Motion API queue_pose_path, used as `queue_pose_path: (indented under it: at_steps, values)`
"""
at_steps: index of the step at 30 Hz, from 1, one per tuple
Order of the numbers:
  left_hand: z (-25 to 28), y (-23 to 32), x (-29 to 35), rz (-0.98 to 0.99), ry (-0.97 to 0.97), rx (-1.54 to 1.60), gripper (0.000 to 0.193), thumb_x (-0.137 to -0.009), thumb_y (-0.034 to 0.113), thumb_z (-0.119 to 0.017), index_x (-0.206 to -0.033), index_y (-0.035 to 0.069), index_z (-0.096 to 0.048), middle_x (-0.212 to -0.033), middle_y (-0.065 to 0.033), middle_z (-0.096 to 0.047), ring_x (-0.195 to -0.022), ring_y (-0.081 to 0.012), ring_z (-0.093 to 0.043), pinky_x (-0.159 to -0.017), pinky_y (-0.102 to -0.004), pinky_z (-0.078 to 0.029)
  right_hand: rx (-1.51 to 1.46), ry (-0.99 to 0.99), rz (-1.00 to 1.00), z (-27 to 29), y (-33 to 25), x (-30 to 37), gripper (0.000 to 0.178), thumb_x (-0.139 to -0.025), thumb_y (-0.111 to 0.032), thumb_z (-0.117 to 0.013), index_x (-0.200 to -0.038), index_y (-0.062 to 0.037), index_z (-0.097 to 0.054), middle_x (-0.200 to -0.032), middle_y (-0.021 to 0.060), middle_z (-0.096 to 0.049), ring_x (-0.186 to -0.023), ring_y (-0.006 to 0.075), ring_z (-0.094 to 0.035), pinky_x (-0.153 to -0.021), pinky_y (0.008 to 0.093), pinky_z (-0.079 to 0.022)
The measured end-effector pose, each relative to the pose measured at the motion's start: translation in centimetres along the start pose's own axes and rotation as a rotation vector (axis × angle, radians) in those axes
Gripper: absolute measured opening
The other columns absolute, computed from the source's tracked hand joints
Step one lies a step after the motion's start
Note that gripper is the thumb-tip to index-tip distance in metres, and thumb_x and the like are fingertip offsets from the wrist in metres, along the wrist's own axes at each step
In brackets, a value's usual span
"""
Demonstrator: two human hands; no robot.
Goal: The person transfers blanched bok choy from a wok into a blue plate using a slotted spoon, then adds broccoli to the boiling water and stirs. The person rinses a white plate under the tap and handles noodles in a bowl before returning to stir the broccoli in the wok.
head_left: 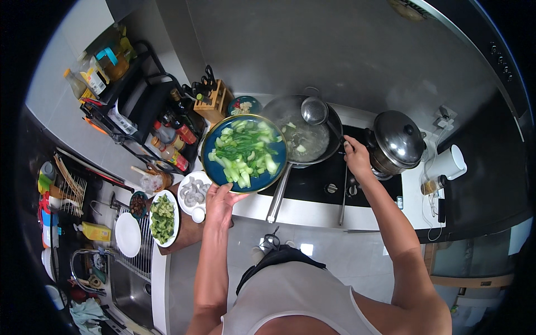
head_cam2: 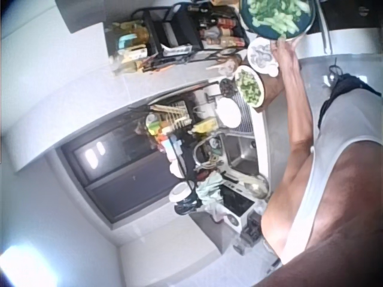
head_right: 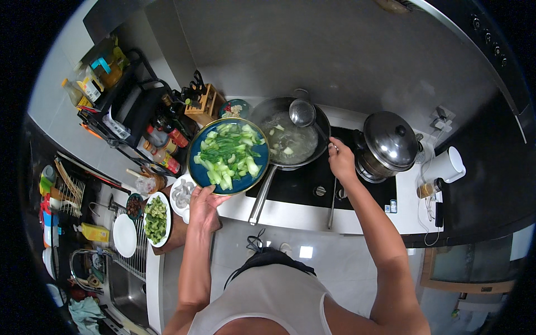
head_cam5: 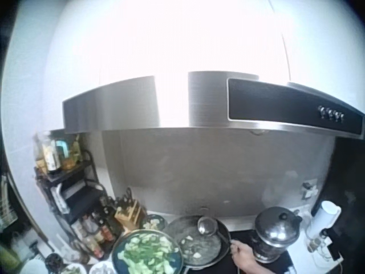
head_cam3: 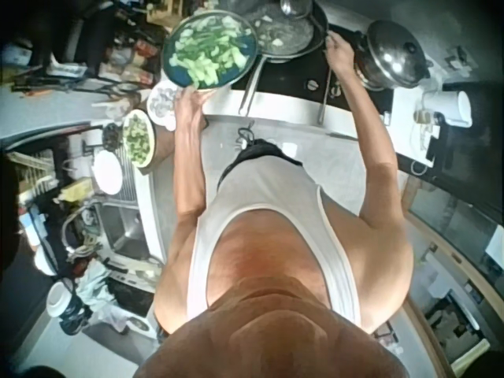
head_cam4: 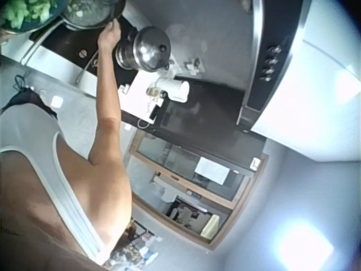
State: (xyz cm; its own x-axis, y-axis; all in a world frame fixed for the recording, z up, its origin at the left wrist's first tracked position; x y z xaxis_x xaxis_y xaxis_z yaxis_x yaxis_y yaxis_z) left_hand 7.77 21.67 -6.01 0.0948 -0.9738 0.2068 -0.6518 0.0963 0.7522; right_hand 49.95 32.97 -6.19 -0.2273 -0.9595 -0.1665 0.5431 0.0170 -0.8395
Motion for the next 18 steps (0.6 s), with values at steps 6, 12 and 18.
queue_pose_path:
  at_steps: [6,12,18]
  values:
    - [1.1,1.0,1.8,-0.038,0.083,-0.003,0.033,-0.092,-0.003,-0.051,-0.124,-0.007,-0.053,-0.118,-0.0250,-0.065,-0.095,-0.0371,-0.072,-0.077,-0.0480,-0.065,0.019,-0.038,-0.067,-4.0,-0.6,-1.6,0.031,-0.097,-0.016,-0.056,-0.124,-0.0028,-0.065,-0.116,0.0227,-0.068,-0.111,0.0376,-0.064,-0.095,0.0406,-0.050]
    - [2.1,1.1,2.6,-0.058,0.114,-0.020,0.032,-0.092,-0.002,-0.052,-0.123,-0.009,-0.054,-0.116,-0.0260,-0.066,-0.095,-0.0380,-0.072,-0.077,-0.0483,-0.065,-0.357,-0.313,-0.401,-5.6,-3.0,1.1,0.034,-0.101,-0.019,-0.053,-0.132,-0.0079,-0.060,-0.077,0.0073,-0.062,-0.055,0.0122,-0.051,-0.049,0.0285,-0.042]
    - [2.8,1.0,2.7,-0.069,0.125,-0.010,0.028,-0.092,-0.001,-0.055,-0.117,-0.012,-0.055,-0.110,-0.0263,-0.067,-0.093,-0.0370,-0.072,-0.077,-0.0482,-0.065,-0.589,-0.494,-0.671,-4.1,-5.2,3.7,0.033,-0.103,-0.015,-0.047,-0.135,-0.0089,-0.053,-0.069,0.0027,-0.052,-0.047,0.0061,-0.035,-0.039,0.0221,-0.027]
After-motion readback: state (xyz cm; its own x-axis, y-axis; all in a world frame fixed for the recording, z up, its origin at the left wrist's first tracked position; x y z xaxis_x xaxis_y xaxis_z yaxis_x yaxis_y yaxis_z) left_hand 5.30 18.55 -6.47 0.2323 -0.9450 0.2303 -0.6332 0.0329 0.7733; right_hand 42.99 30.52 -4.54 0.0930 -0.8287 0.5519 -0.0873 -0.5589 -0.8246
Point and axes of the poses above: each hand's wrist, its own x-axis away from the middle knuckle, its own z-axis out of the back of the hand, y = z × x, the point moved 3 cm from there along -x, towards the middle knuckle
